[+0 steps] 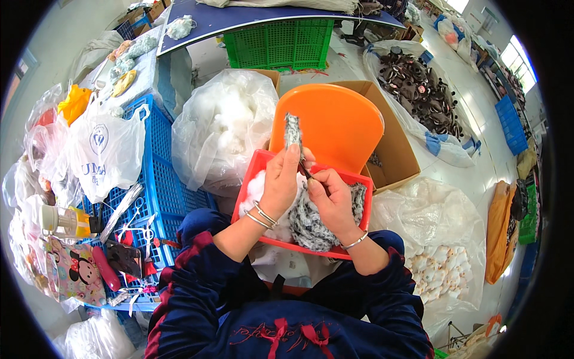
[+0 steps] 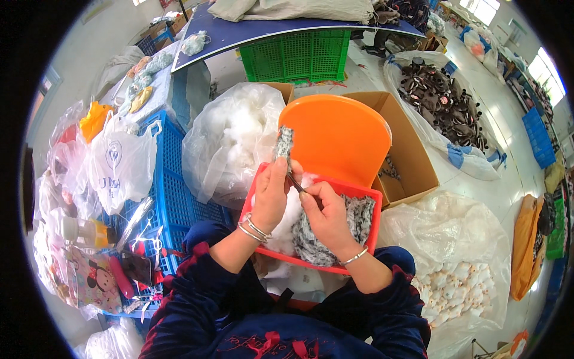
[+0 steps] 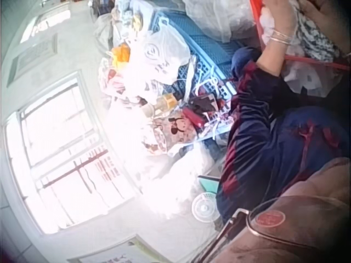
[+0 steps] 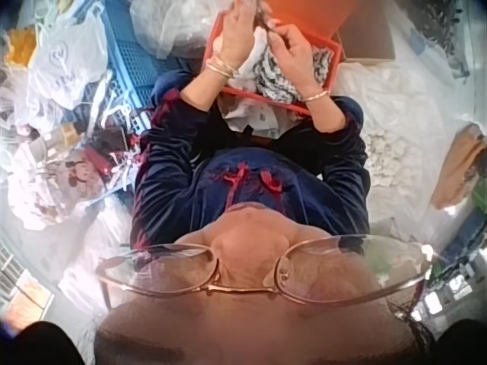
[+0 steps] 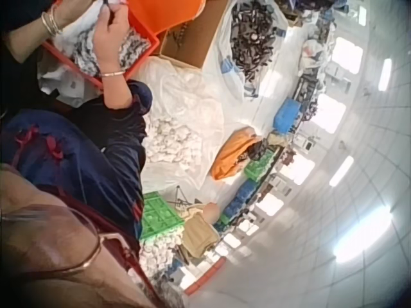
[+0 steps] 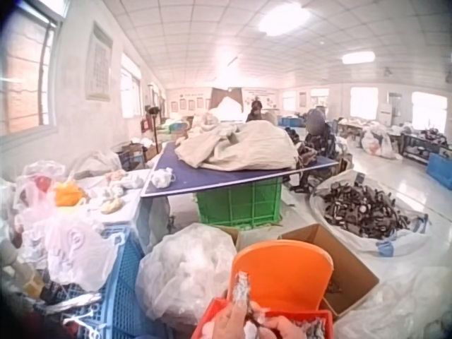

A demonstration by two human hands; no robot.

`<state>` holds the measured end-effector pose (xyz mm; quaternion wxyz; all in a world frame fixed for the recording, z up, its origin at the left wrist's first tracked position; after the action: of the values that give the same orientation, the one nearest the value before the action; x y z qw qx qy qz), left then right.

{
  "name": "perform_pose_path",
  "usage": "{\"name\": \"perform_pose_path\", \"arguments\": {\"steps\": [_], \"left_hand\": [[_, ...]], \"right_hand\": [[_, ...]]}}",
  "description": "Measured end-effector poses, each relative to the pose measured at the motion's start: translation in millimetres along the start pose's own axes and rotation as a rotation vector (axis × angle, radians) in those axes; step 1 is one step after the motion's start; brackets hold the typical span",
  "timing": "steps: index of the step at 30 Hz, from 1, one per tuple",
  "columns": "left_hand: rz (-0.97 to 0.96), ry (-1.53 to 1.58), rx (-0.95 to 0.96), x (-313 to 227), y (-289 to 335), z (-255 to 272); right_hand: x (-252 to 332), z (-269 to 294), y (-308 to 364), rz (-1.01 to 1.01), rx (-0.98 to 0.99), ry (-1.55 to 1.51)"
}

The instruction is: The person sits on the floor and uses a metal tool to stuff white fluffy material into a grey patterned fabric item held in a red tray. They repeatedly insert the tool, push the stuffing inside, and adjust the fabric to pack the material.

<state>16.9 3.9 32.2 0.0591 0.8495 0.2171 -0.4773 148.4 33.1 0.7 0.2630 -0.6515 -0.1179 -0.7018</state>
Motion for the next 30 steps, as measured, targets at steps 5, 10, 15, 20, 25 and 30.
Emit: {"name": "perform_pose_path", "arguments": {"steps": [5, 10, 15, 20, 25, 30], "left_hand": [[-0.164, 0.125, 0.01, 18, 3, -4], [-0.183, 0.085, 0.013, 20, 5, -8], [-0.137, 0.057, 0.002, 19, 7, -8], [-0.117, 0.137, 0.028, 26, 5, 3], [0.019, 0.152, 0.079, 8, 0, 8], [0.095, 0.257, 0.111, -1, -5, 7]], "right_hand": [[9, -15, 4, -0.105, -0.006, -0.146], [9, -21, 8, -0.219, 0.017, -0.327], [13, -23, 10, -0.261, 0.023, -0.379], [15, -21, 8, -0.237, 0.048, -0.333], [6, -18, 8, -0.119, 0.025, -0.272], [-2, -9, 3, -0.051, -0.01, -0.159]]}}
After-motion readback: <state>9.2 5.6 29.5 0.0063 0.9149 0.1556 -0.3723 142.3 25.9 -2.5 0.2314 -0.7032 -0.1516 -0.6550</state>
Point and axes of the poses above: each hand's wrist, its own y-axis away from the middle knuckle, its own z-axis out of the back of the hand, x = y × z, the point moved 1 cm from there along -y, towards the middle knuckle, and after that the axes turned 11 degrees about y, right-handed, at the moved point
